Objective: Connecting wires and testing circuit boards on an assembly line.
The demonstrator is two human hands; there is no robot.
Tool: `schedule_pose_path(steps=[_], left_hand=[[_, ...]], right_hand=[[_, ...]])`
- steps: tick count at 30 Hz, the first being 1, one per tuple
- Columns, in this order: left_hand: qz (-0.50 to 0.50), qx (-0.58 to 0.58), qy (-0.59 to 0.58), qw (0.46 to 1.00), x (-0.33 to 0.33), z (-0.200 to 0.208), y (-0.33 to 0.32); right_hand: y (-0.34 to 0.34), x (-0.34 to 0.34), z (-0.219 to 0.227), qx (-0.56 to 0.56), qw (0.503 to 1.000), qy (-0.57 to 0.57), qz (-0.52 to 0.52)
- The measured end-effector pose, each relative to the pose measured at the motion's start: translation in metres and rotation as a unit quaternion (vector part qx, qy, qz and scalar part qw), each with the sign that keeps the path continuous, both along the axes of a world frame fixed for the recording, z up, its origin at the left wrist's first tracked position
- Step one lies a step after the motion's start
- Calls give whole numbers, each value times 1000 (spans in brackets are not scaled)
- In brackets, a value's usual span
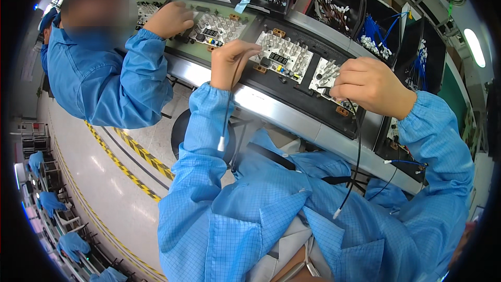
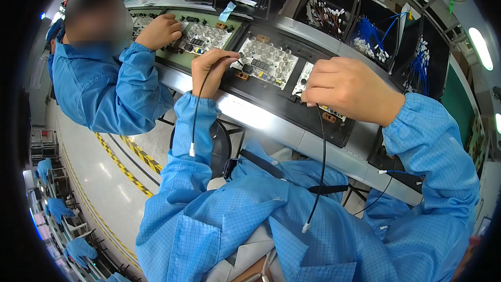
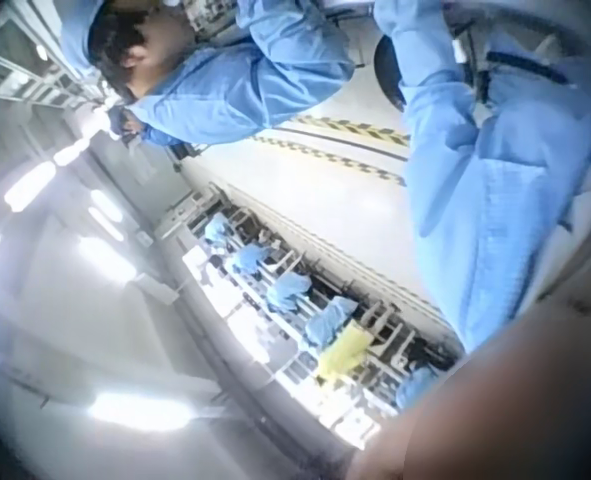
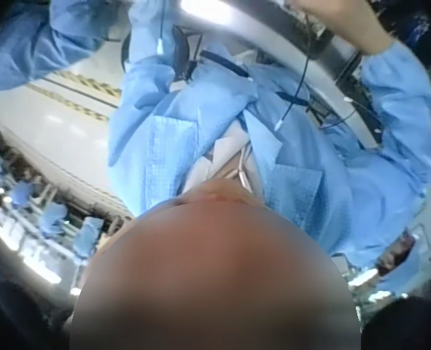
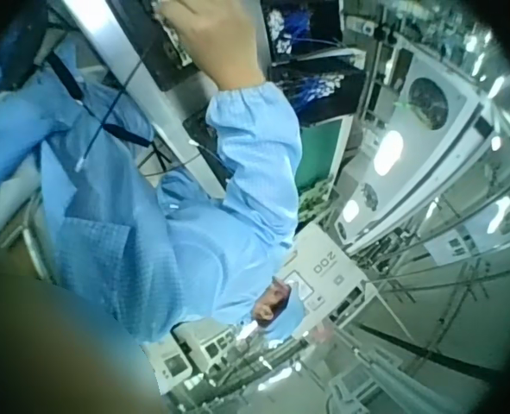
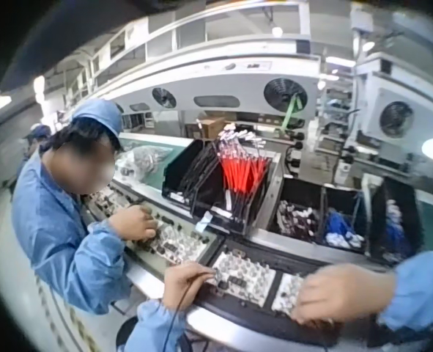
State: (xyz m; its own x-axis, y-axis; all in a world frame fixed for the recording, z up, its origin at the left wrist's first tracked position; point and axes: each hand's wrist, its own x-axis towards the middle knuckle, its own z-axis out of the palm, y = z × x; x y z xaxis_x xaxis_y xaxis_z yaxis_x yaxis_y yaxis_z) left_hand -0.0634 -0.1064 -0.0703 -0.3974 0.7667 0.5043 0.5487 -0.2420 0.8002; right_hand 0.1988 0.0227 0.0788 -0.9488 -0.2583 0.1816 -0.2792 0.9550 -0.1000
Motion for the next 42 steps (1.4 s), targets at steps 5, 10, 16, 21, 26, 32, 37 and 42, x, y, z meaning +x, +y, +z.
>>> schedule_pose_path(steps=[5,10,16,21,26,32,37,42], left_hand=[[-12,10,23,1000,-1,-4,4],[-21,-1,25,999,1,-7,9],[-44,-8,49,998,4,-3,11],[-53,-15,74,996,2,-4,12],[-26,4,112,993,2,-3,10],[-47,23,145,988,2,3,10],[-50,43,177,982,-3,0,-2],[-38,-36,145,988,-28,0,-21]], right_hand=[[2,0,-2,4,1000,-7,2],[8,2,-4,9,1000,-12,-8],[27,7,-22,-15,999,-33,-41],[34,10,-35,-36,996,-51,-57],[34,11,-41,-32,997,-56,-51],[38,18,-49,-34,993,-69,-89],[41,16,-56,-38,992,-55,-103],[45,11,-51,-7,994,-55,-96]])
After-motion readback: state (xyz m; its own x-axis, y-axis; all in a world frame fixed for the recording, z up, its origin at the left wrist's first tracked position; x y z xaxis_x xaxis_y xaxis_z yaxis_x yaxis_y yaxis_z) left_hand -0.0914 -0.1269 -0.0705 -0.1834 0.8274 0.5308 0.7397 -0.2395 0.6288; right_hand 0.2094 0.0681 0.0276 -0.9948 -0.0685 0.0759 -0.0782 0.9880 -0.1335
